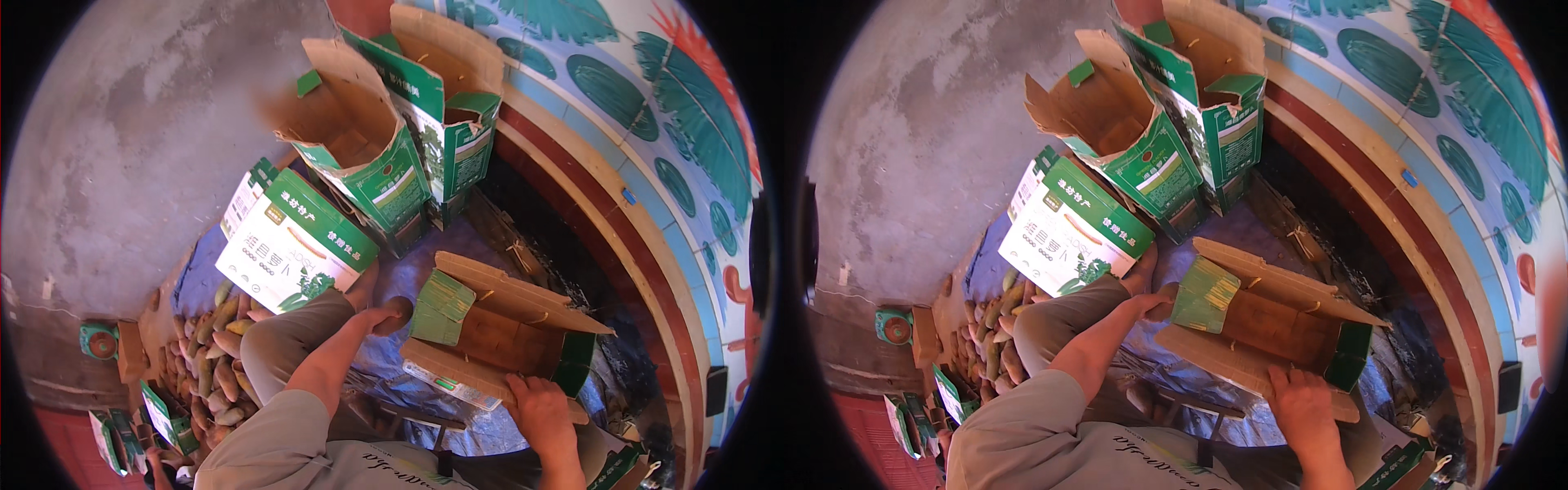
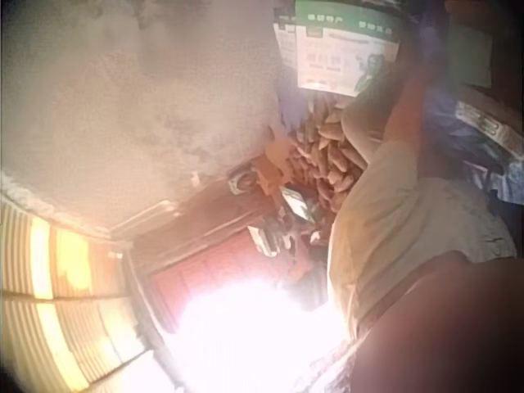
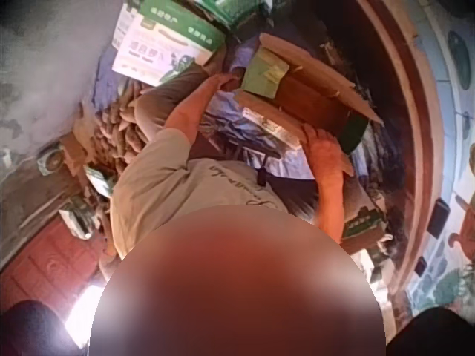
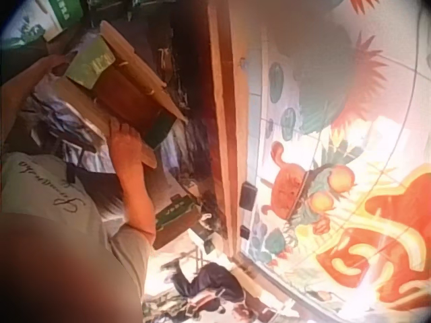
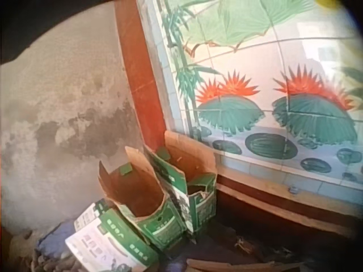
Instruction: Picking up radishes from a pile, weighing them, and placing them into cardboard boxes.
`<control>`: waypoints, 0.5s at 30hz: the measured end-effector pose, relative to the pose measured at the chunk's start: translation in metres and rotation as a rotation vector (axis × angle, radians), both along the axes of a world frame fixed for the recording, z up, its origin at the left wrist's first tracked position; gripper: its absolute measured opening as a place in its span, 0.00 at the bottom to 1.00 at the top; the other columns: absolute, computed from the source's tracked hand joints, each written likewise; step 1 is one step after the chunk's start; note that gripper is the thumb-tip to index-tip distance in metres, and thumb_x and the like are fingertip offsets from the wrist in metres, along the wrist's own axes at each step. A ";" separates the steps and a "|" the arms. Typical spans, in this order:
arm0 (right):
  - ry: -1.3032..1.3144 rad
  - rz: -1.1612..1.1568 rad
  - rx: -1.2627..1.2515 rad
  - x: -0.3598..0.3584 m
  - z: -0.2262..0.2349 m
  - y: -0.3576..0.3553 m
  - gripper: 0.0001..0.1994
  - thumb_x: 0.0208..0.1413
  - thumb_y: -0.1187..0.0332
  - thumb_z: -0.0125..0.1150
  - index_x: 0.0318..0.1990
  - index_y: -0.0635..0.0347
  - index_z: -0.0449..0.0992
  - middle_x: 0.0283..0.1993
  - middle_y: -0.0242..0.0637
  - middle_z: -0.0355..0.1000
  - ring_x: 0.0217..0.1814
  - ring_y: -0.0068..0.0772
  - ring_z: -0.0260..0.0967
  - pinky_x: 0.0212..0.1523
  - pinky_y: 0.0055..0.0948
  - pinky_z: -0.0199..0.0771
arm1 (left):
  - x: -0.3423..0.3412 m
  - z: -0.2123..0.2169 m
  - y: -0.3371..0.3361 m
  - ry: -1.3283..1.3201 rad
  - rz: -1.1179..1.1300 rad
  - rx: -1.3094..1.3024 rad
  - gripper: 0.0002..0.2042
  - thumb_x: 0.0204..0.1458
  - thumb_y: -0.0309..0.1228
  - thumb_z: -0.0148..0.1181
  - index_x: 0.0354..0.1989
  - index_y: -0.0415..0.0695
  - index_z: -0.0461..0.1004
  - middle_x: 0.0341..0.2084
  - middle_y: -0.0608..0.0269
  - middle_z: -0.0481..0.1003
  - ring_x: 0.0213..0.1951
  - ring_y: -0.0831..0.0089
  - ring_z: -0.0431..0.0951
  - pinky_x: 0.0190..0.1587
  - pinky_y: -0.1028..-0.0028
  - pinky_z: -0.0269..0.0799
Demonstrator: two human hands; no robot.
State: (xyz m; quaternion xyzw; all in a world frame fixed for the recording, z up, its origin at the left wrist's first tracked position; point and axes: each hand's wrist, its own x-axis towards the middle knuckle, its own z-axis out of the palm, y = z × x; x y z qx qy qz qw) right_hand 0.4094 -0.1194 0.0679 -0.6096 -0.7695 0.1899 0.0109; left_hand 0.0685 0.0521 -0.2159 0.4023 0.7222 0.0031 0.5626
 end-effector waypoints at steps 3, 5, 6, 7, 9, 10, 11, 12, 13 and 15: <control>-0.023 -0.031 0.035 0.007 0.006 -0.004 0.21 0.40 0.65 0.67 0.45 0.56 0.72 0.31 0.39 0.70 0.37 0.40 0.70 0.39 0.35 0.68 | -0.009 0.040 -0.001 -0.123 0.167 -0.005 0.31 0.36 0.48 0.68 0.44 0.40 0.69 0.34 0.51 0.74 0.36 0.58 0.76 0.37 0.64 0.76; -0.038 -0.035 0.047 0.009 0.006 -0.007 0.20 0.42 0.65 0.66 0.45 0.55 0.72 0.32 0.39 0.70 0.37 0.40 0.70 0.39 0.35 0.69 | -0.016 0.054 0.005 -0.156 0.215 0.013 0.30 0.36 0.48 0.68 0.45 0.40 0.69 0.33 0.52 0.74 0.35 0.59 0.76 0.37 0.64 0.77; -0.029 -0.040 0.063 0.010 0.007 -0.008 0.20 0.42 0.65 0.66 0.45 0.55 0.72 0.32 0.39 0.70 0.37 0.40 0.70 0.39 0.35 0.69 | -0.021 0.062 0.012 -0.182 0.295 0.004 0.30 0.38 0.48 0.67 0.46 0.40 0.68 0.34 0.53 0.73 0.32 0.61 0.76 0.34 0.66 0.77; -0.041 -0.023 0.090 0.011 0.006 -0.010 0.18 0.43 0.64 0.65 0.43 0.55 0.72 0.31 0.38 0.71 0.37 0.38 0.71 0.39 0.34 0.69 | -0.028 0.070 0.015 -0.208 0.375 -0.004 0.29 0.41 0.47 0.65 0.47 0.41 0.67 0.34 0.54 0.73 0.30 0.63 0.75 0.32 0.67 0.76; -0.057 -0.019 0.125 0.014 0.002 -0.013 0.17 0.44 0.63 0.64 0.42 0.55 0.71 0.31 0.37 0.71 0.37 0.37 0.71 0.39 0.34 0.69 | -0.033 0.095 0.012 -0.300 0.362 -0.031 0.29 0.42 0.48 0.64 0.48 0.41 0.66 0.35 0.56 0.73 0.29 0.65 0.75 0.30 0.71 0.75; -0.072 -0.019 0.119 0.016 -0.001 -0.015 0.16 0.44 0.62 0.64 0.40 0.55 0.71 0.31 0.37 0.71 0.37 0.38 0.71 0.39 0.34 0.69 | -0.031 0.112 0.008 -0.353 0.371 0.041 0.29 0.43 0.47 0.63 0.48 0.39 0.66 0.35 0.54 0.73 0.30 0.65 0.75 0.29 0.71 0.75; -0.087 -0.019 0.113 0.018 -0.004 -0.016 0.15 0.44 0.61 0.64 0.39 0.55 0.72 0.31 0.37 0.71 0.38 0.38 0.72 0.38 0.34 0.69 | -0.028 0.129 0.005 -0.406 0.379 0.113 0.28 0.45 0.46 0.63 0.47 0.36 0.66 0.36 0.53 0.73 0.32 0.65 0.75 0.27 0.71 0.74; -0.075 -0.016 0.129 0.014 -0.006 -0.015 0.15 0.44 0.61 0.64 0.39 0.55 0.72 0.31 0.37 0.71 0.38 0.38 0.72 0.38 0.34 0.69 | -0.035 0.151 0.000 -0.397 0.379 0.131 0.28 0.45 0.46 0.63 0.47 0.36 0.66 0.36 0.53 0.73 0.32 0.65 0.75 0.27 0.71 0.74; -0.087 -0.012 0.111 0.013 -0.009 -0.014 0.14 0.45 0.61 0.63 0.37 0.54 0.72 0.32 0.38 0.72 0.38 0.39 0.72 0.38 0.35 0.70 | -0.036 0.168 -0.004 -0.436 0.383 0.194 0.28 0.46 0.46 0.62 0.48 0.36 0.66 0.37 0.52 0.73 0.33 0.65 0.75 0.28 0.71 0.74; -0.092 -0.007 0.104 0.011 -0.013 -0.013 0.13 0.46 0.60 0.63 0.36 0.54 0.72 0.32 0.38 0.72 0.39 0.39 0.72 0.38 0.35 0.70 | -0.037 0.206 -0.015 -0.471 0.384 0.269 0.29 0.47 0.46 0.61 0.50 0.35 0.65 0.38 0.52 0.73 0.35 0.65 0.75 0.30 0.72 0.74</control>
